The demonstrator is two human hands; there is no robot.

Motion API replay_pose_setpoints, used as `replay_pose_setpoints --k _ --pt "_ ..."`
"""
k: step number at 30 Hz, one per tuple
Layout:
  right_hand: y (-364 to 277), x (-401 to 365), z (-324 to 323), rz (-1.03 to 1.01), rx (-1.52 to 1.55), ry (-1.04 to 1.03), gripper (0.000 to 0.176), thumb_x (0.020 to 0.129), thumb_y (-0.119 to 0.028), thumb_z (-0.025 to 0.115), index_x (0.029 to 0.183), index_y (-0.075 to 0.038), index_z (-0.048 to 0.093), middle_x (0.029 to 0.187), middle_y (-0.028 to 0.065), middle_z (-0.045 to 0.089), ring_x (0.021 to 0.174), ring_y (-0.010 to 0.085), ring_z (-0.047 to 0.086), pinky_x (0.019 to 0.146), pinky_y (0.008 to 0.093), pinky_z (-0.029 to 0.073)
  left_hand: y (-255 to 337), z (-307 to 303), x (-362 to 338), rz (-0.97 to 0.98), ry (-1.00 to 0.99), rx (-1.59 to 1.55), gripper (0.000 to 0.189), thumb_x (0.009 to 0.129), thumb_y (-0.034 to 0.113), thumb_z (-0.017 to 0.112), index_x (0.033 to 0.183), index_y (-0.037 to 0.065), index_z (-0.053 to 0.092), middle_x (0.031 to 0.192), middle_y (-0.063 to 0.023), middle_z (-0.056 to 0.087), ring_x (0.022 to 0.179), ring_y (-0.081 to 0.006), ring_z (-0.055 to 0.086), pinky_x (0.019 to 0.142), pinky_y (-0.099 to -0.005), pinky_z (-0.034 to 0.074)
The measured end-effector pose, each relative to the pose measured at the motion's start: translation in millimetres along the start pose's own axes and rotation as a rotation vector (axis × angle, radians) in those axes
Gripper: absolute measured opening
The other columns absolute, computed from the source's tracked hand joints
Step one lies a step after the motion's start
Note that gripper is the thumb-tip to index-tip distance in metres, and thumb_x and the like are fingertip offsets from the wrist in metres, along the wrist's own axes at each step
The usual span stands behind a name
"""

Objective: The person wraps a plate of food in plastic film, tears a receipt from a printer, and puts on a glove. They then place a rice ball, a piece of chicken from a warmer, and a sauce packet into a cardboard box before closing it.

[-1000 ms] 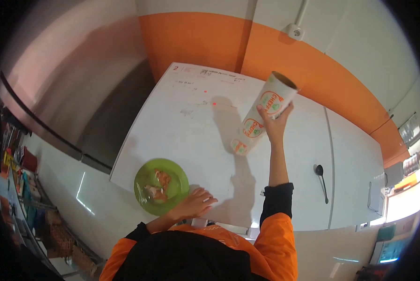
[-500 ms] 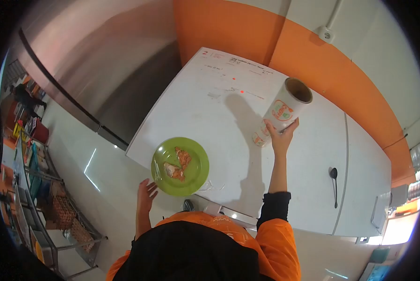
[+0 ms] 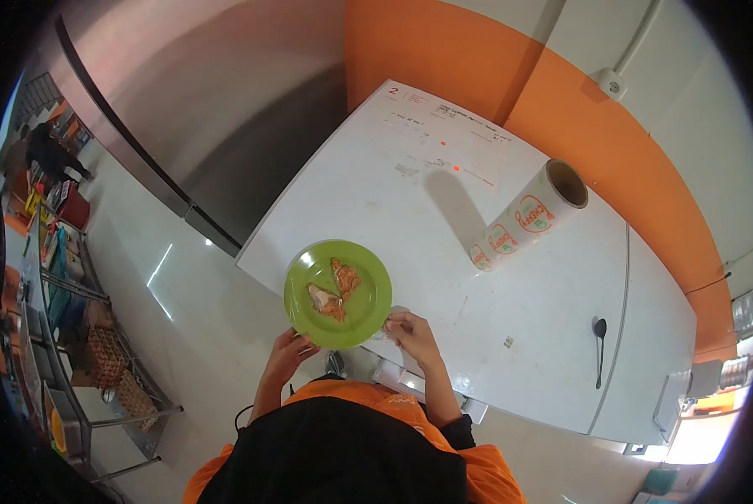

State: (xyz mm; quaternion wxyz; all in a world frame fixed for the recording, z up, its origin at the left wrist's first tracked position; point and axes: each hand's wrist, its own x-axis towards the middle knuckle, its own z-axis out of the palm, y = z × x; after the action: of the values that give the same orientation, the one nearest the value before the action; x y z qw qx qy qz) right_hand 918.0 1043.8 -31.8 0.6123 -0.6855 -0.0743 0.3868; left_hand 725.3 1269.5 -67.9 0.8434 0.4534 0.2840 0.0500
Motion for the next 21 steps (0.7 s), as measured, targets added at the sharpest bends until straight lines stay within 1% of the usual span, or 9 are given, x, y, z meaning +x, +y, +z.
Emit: replay_pose_setpoints --k 2,4,5,7,11,14,17,19,21 --pt "3 0 -3 0.002 0.033 -0.017 0.015 0.093 -0.016 0.060 0.097 -0.001 0.059 0.080 0.0059 0.063 0.062 0.0086 0.054 0.052 0.0222 0.043 -6 4 -1 -0.006 -0.018 0.104 0.045 0.093 0.028 0.057 0.127 0.001 0.046 0.116 -0.0114 0.061 0.103 -0.0218 0.061 0.092 -0.0368 0.050" --pt "7 -1 0 0.003 0.069 -0.037 0.017 0.093 -0.018 0.061 0.093 -0.001 0.059 0.076 0.0048 0.061 0.059 0.0081 0.053 0.048 0.0215 0.041 -11 10 3 -0.029 -0.053 -0.080 0.054 0.095 0.042 0.051 0.131 0.003 0.044 0.115 -0.0104 0.061 0.102 -0.0221 0.061 0.090 -0.0385 0.050" --pt "4 -4 4 0.011 0.123 -0.008 0.016 0.093 -0.017 0.061 0.091 -0.002 0.058 0.073 0.0036 0.058 0.056 0.0086 0.052 0.047 0.0220 0.041 -7 15 4 -0.026 -0.048 -0.082 0.054 0.095 0.042 0.051 0.131 0.003 0.044 0.115 -0.0104 0.061 0.102 -0.0221 0.061 0.090 -0.0385 0.050" --pt "5 -6 8 0.020 0.174 0.017 0.015 0.093 -0.017 0.062 0.089 -0.003 0.057 0.069 0.0024 0.055 0.053 0.0092 0.051 0.046 0.0225 0.041 3 20 9 -0.164 -0.011 -0.372 0.064 0.096 0.056 0.040 0.135 0.004 0.040 0.118 -0.0096 0.059 0.101 -0.0227 0.061 0.089 -0.0404 0.050" --pt "7 -7 8 0.045 0.147 0.027 0.017 0.093 -0.018 0.062 0.093 -0.001 0.058 0.070 0.0024 0.055 0.054 0.0094 0.050 0.046 0.0236 0.043 -4 11 18 -0.153 0.030 -0.339 0.070 0.094 0.065 0.030 0.136 0.009 0.039 0.119 -0.0085 0.058 0.100 -0.0225 0.061 0.088 -0.0418 0.049" --pt "7 -7 7 0.053 0.074 -0.029 0.021 0.093 -0.017 0.061 0.103 0.001 0.059 0.070 0.0018 0.055 0.054 0.0092 0.049 0.046 0.0236 0.043 -2 14 17 -0.110 0.061 -0.293 0.066 0.095 0.062 0.032 0.136 0.010 0.037 0.120 -0.0079 0.056 0.100 -0.0214 0.062 0.084 -0.0380 0.051" --pt "13 -6 8 0.078 0.138 -0.123 0.027 0.093 -0.016 0.061 0.114 0.000 0.057 0.073 0.0013 0.055 0.055 0.0083 0.049 0.047 0.0236 0.043 7 19 16 -0.048 0.080 -0.135 0.055 0.100 0.048 0.037 0.138 0.008 0.034 0.125 -0.0102 0.055 0.110 -0.0226 0.059 0.084 -0.0402 0.054" --pt "21 -5 10 0.091 0.245 -0.166 0.031 0.093 -0.015 0.061 0.120 0.000 0.056 0.075 0.0013 0.055 0.056 0.0078 0.049 0.048 0.0239 0.043 -7 3 28 0.037 -0.018 0.029 0.042 0.099 0.024 0.048 0.136 0.007 0.035 0.123 -0.0089 0.055 0.112 -0.0217 0.058 0.085 -0.0406 0.055" --pt "29 -8 16 0.014 0.314 -0.221 0.038 0.094 -0.011 0.058 0.130 -0.003 0.049 0.086 0.0025 0.057 0.068 0.0085 0.053 0.056 0.0251 0.045 1 6 29 0.023 -0.024 -0.027 0.042 0.096 0.017 0.053 0.133 0.007 0.039 0.119 -0.0071 0.057 0.103 -0.0185 0.060 0.080 -0.0354 0.055"
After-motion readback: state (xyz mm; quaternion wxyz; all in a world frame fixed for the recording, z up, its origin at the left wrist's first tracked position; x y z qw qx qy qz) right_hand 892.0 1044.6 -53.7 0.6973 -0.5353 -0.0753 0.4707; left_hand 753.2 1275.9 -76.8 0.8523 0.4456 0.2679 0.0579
